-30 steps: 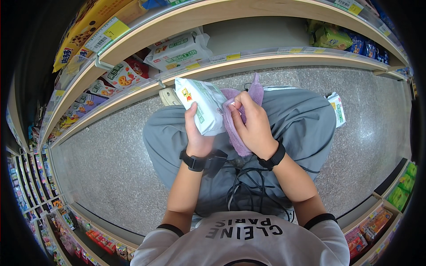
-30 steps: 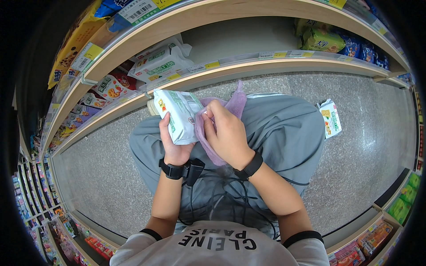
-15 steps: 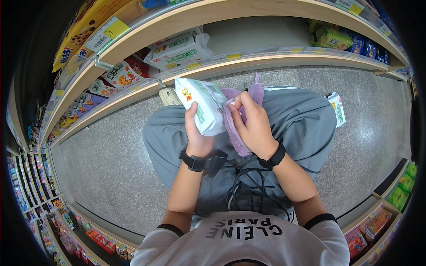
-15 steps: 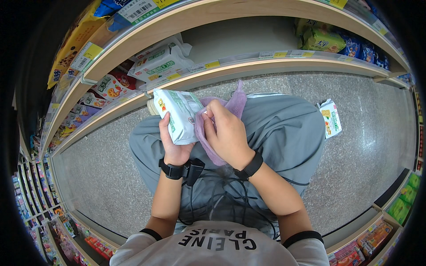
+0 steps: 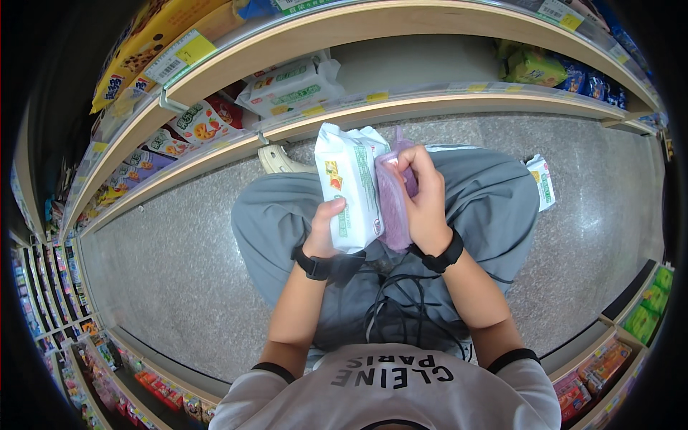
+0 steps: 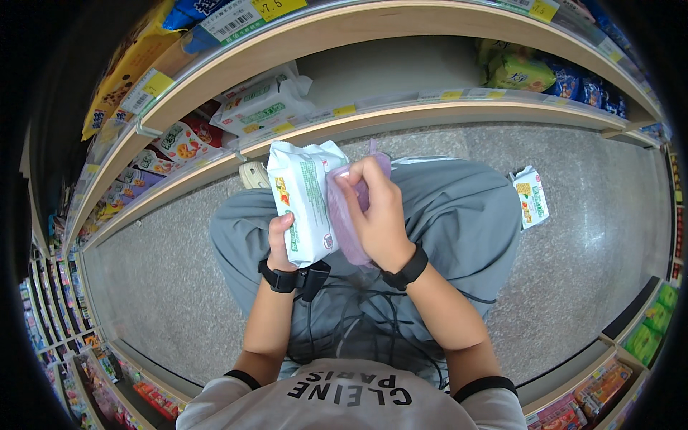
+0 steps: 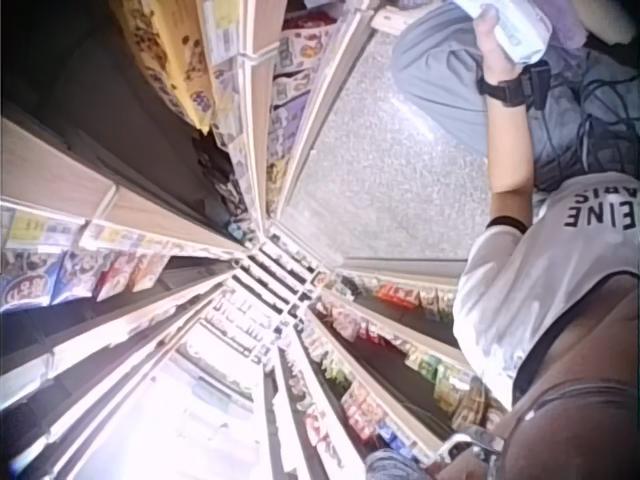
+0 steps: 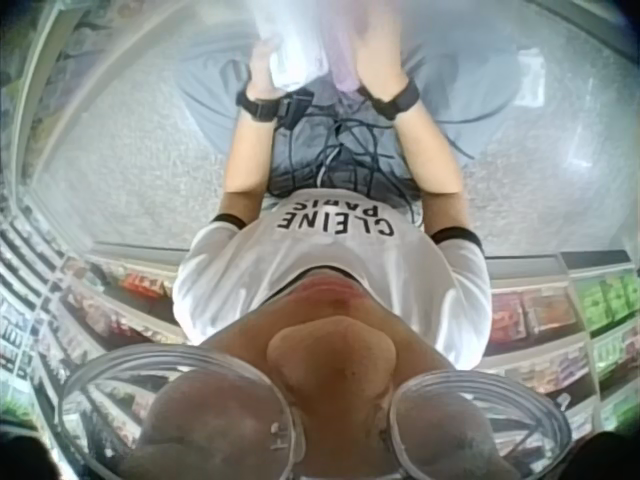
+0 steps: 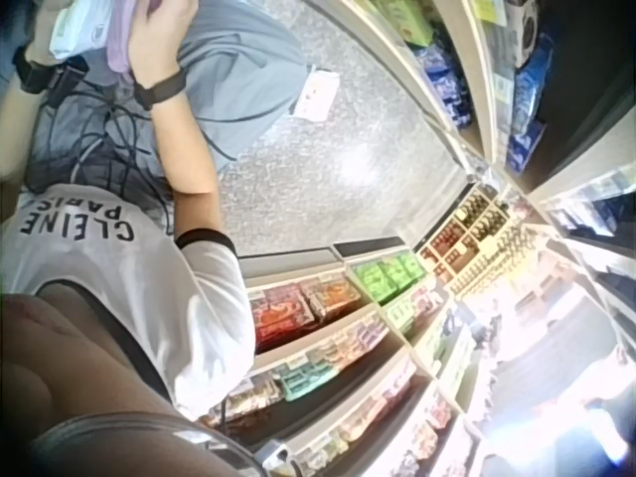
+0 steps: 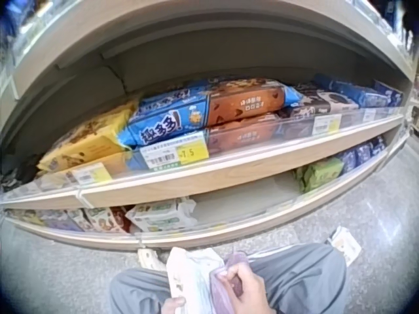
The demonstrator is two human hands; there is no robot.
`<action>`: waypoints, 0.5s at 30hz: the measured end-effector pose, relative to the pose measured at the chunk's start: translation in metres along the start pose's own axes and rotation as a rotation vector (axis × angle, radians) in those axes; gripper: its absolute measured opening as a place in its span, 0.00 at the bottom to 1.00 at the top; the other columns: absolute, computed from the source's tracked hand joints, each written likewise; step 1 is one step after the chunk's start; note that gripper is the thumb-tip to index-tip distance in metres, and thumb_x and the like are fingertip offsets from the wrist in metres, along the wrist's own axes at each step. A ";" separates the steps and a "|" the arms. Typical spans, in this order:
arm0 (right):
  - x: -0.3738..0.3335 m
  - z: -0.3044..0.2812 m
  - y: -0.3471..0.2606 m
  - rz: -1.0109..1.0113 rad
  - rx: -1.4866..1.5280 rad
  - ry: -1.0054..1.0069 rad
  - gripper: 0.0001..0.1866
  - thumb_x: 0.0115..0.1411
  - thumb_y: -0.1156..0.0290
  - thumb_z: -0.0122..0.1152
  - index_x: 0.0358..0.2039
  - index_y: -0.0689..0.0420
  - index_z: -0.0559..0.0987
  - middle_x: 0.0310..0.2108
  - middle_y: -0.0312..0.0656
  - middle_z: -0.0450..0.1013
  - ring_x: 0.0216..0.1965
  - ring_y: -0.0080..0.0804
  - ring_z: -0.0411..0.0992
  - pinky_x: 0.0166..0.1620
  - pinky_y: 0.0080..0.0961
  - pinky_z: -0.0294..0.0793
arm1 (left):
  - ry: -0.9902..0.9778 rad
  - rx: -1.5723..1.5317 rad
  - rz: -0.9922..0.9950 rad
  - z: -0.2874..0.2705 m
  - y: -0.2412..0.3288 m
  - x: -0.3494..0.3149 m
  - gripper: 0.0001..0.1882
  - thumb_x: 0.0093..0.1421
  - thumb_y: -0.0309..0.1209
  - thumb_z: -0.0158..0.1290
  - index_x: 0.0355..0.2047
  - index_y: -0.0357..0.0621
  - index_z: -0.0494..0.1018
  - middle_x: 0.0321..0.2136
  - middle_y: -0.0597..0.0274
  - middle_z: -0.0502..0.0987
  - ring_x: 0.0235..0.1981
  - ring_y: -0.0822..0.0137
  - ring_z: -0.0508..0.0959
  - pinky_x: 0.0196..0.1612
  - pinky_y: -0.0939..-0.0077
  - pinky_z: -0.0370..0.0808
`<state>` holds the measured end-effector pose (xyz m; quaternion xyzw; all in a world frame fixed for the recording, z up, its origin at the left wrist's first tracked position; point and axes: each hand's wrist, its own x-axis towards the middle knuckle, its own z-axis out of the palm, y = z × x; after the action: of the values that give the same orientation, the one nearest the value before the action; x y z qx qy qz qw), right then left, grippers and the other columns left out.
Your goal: Wipe a package of soda biscuits with a purple cloth.
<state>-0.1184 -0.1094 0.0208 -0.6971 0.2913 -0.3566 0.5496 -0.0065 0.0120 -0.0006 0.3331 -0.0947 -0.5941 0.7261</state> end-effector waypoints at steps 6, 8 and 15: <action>-0.013 0.007 -0.012 -0.319 -0.029 -0.047 0.06 0.51 0.81 0.57 0.26 0.62 0.68 0.23 0.46 0.68 0.26 0.43 0.72 0.30 0.26 0.70 | 0.101 -0.029 -0.078 -0.005 -0.002 0.006 0.31 0.52 0.40 0.50 0.52 0.34 0.60 0.43 0.55 0.72 0.41 0.65 0.74 0.44 0.72 0.72; -0.009 0.003 -0.014 -0.318 -0.072 -0.002 0.06 0.53 0.81 0.57 0.26 0.62 0.68 0.23 0.45 0.68 0.24 0.39 0.70 0.29 0.24 0.69 | 0.028 -0.005 -0.142 -0.008 0.001 0.000 0.31 0.52 0.39 0.50 0.52 0.34 0.61 0.43 0.55 0.72 0.41 0.65 0.74 0.44 0.72 0.72; 0.006 -0.011 0.003 0.010 0.217 0.172 0.07 0.57 0.79 0.55 0.27 0.61 0.66 0.22 0.38 0.64 0.24 0.20 0.60 0.30 0.16 0.63 | -0.122 0.194 -0.331 -0.005 0.009 -0.008 0.38 0.46 0.40 0.56 0.55 0.35 0.58 0.46 0.57 0.70 0.45 0.67 0.72 0.48 0.75 0.69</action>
<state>-0.1239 -0.1213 0.0203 -0.5990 0.3007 -0.4417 0.5964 0.0008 0.0222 0.0035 0.3757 -0.1392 -0.7125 0.5760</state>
